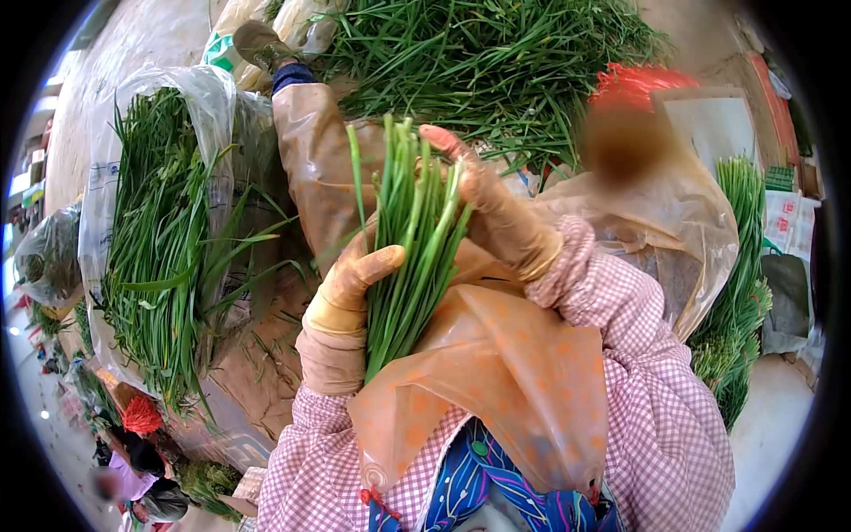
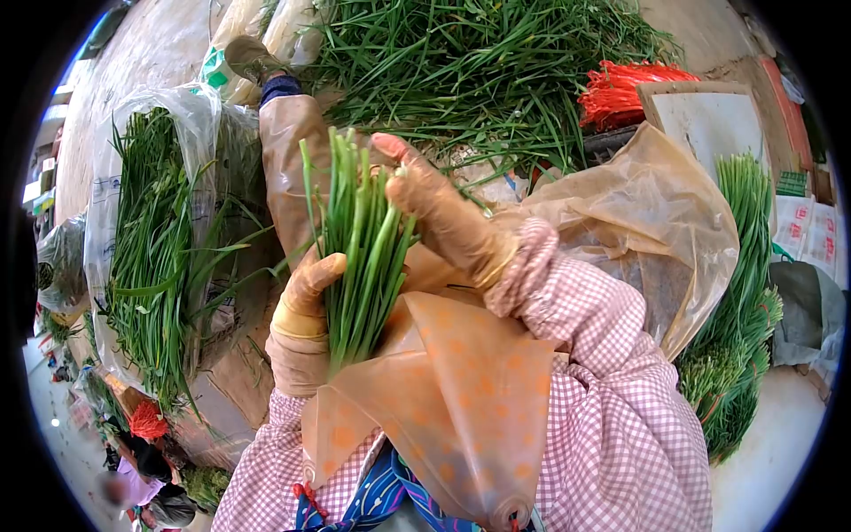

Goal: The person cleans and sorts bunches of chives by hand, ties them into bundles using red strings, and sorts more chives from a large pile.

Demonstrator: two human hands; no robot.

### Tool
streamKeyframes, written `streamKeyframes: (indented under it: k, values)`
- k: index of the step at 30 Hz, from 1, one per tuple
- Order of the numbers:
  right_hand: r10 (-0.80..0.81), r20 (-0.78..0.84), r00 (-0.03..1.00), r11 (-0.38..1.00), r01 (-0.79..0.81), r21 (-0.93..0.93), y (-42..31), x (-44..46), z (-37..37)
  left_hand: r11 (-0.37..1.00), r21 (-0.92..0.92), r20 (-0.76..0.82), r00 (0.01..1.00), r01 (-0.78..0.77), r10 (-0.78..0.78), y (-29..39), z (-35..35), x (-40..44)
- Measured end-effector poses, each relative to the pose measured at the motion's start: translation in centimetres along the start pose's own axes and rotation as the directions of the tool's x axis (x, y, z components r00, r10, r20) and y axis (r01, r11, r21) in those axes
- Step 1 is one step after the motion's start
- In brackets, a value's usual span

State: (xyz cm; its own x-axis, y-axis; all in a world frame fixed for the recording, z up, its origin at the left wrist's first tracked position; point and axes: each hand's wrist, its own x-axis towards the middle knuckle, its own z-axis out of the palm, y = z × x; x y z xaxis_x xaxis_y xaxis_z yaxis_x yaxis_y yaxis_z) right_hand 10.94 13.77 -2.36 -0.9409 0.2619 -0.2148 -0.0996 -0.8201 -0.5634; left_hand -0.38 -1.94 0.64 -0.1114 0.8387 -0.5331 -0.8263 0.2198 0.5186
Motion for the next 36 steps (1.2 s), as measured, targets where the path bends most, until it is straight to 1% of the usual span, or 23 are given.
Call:
streamKeyframes:
  k: [3, 5, 7, 8, 9, 10, 11, 14, 15, 16, 17, 19, 21, 22, 25, 26, 29, 30, 31, 32, 33, 35, 36]
  values:
    - [-0.082, -0.03, 0.996, 0.996, 0.081, -0.03, 0.6, 0.9, 1.6, 0.994, -0.078, -0.081, 0.994, -0.076, 0.07, 0.4, 1.4, -0.3]
    - [-0.062, -0.01, 0.998, 0.998, 0.062, 0.015, 0.9, 1.2, 1.1, 0.992, -0.054, -0.054, 0.992, -0.117, 0.114, 0.4, 0.3, -0.2]
    - [-0.042, 0.007, 0.999, 0.997, 0.041, 0.06, 1.3, 1.4, 1.1, 0.995, 0.081, -0.178, 0.981, -0.062, 0.076, 0.8, 0.6, -0.5]
    - [-0.033, -0.033, 0.999, 0.999, 0.034, 0.022, 1.5, 1.4, 1.4, 0.968, 0.241, -0.129, 0.985, -0.078, 0.111, 0.6, -0.4, 0.1]
    - [-0.028, -0.074, 0.997, 0.999, 0.027, -0.019, 1.6, 1.2, 1.6, 0.968, 0.238, -0.132, 0.985, -0.079, 0.113, 0.6, -0.5, 0.2]
    - [-0.022, -0.189, 0.982, 0.995, 0.003, -0.099, 2.0, 1.2, 2.0, 0.955, 0.285, -0.101, 0.989, -0.079, 0.112, 0.6, -0.6, 0.3]
    - [-0.016, -0.188, 0.982, 0.995, -0.003, -0.101, 2.2, 1.3, 1.9, 0.941, 0.329, -0.071, 0.991, -0.081, 0.11, 0.5, -0.6, 0.4]
    - [-0.046, -0.302, 0.952, 0.996, 0.065, 0.054, 2.9, 1.9, 1.9, 0.947, 0.312, -0.029, 0.995, -0.08, 0.094, 0.5, -1.6, 0.7]
    - [-0.042, -0.297, 0.954, 0.997, 0.061, 0.054, 3.1, 2.2, 2.0, 0.95, 0.295, 0.008, 0.995, -0.1, 0.102, 0.6, -1.9, 0.9]
    - [-0.102, -0.364, 0.926, 0.992, 0.124, 0.038, 3.3, 2.4, 2.0, 0.97, 0.213, 0.062, 0.992, -0.117, 0.106, 0.9, -1.8, 0.7]
    - [-0.16, -0.429, 0.889, 0.982, 0.186, 0.019, 3.5, 2.5, 1.9, 0.97, 0.212, 0.056, 0.993, -0.117, 0.108, 1.3, -1.9, 0.6]
    - [-0.154, -0.397, 0.905, 0.986, 0.169, 0.001, 3.0, 2.8, 1.2, 0.896, 0.427, 0.076, 0.992, -0.123, 0.1, 1.9, -2.3, 0.7]
    - [-0.156, -0.336, 0.929, 0.988, 0.154, -0.031, 2.6, 3.0, 1.1, 0.913, 0.396, 0.076, 0.994, -0.1, 0.077, 2.0, -2.1, 0.9]
    - [-0.074, -0.28, 0.957, 0.992, 0.099, 0.075, 2.3, 2.8, 1.9, 0.923, 0.371, 0.087, 0.993, -0.105, 0.078, 2.0, -1.9, 1.0]
    - [-0.079, -0.208, 0.975, 0.991, 0.099, 0.088, 2.7, 2.2, 2.0, 0.919, 0.386, 0.032, 0.997, -0.08, 0.073, 1.7, -1.5, 1.0]
    - [-0.075, -0.147, 0.986, 0.997, 0.076, 0.005, 2.5, 1.8, 1.7, 0.913, 0.397, 0.03, 0.995, -0.099, 0.095, 1.7, -1.1, 0.8]
    - [-0.001, -0.13, 0.991, 0.997, 0.011, 0.077, 2.7, 0.3, 1.7, 0.889, 0.423, 0.057, 0.984, -0.174, 0.166, 0.8, -1.2, 1.0]
    - [0.003, -0.133, 0.991, 0.997, 0.006, 0.072, 2.7, 0.5, 2.0, 0.914, 0.369, 0.047, 0.986, -0.168, 0.162, -0.1, -1.7, 1.3]
    - [-0.03, -0.23, 0.973, 0.999, 0.04, 0.035, 2.8, 0.8, 2.5, 0.935, 0.316, 0.038, 0.987, -0.16, 0.156, -0.7, -2.0, 1.5]
    - [-0.068, -0.323, 0.944, 0.997, 0.071, -0.001, 2.7, 1.0, 2.9, 0.887, 0.397, 0.071, 0.971, -0.236, 0.226, -1.0, -2.4, 1.6]
    - [-0.067, -0.322, 0.944, 0.997, 0.071, 0.0, 2.4, 1.3, 3.3, 0.886, 0.398, 0.07, 0.971, -0.236, 0.227, -0.7, -2.4, 1.8]
    - [-0.052, -0.349, 0.936, 0.987, 0.101, 0.125, 1.9, 2.0, 3.7, 0.881, 0.434, 0.021, 0.98, -0.188, 0.199, 0.3, -2.2, 2.1]
    - [-0.11, -0.356, 0.928, 0.985, 0.15, 0.088, 1.9, 2.4, 3.6, 0.879, 0.42, 0.096, 0.974, -0.228, 0.207, 0.8, -2.5, 2.3]
